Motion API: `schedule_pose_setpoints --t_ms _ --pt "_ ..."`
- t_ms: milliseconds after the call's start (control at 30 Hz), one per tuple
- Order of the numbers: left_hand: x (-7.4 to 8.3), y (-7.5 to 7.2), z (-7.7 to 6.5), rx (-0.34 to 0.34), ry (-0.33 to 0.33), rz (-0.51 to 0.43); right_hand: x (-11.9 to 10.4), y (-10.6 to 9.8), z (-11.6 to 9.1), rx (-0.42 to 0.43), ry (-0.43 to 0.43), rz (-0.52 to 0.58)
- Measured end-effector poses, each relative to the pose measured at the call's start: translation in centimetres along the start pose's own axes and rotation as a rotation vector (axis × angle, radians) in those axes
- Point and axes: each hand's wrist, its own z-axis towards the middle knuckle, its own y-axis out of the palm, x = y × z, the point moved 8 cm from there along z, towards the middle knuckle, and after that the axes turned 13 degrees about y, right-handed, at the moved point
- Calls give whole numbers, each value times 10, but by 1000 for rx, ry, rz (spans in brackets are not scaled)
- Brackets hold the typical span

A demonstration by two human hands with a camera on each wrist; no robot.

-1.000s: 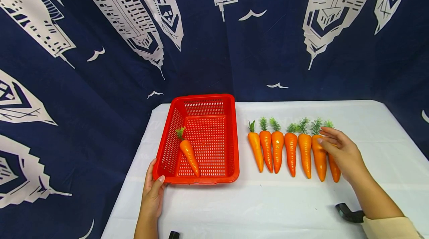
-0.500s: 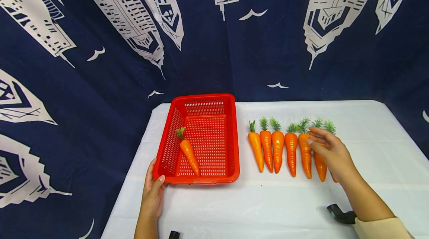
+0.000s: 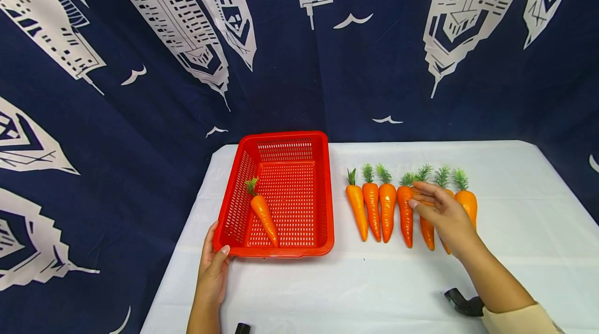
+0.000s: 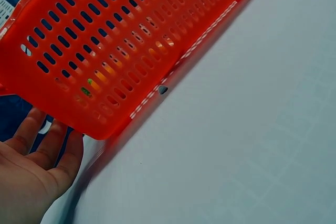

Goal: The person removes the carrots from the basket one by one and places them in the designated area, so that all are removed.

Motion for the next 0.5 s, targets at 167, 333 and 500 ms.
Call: schedule_pose_setpoints --t_ms 167,333,500 --pt "0 0 -1 -6 -1 12 -4 11 -3 -33 -1 -2" --pt "0 0 0 -7 1 7 -9 24 -8 -61 -25 -11" --pt "0 0 0 -1 3 1 -14 36 -12 -99 -74 0"
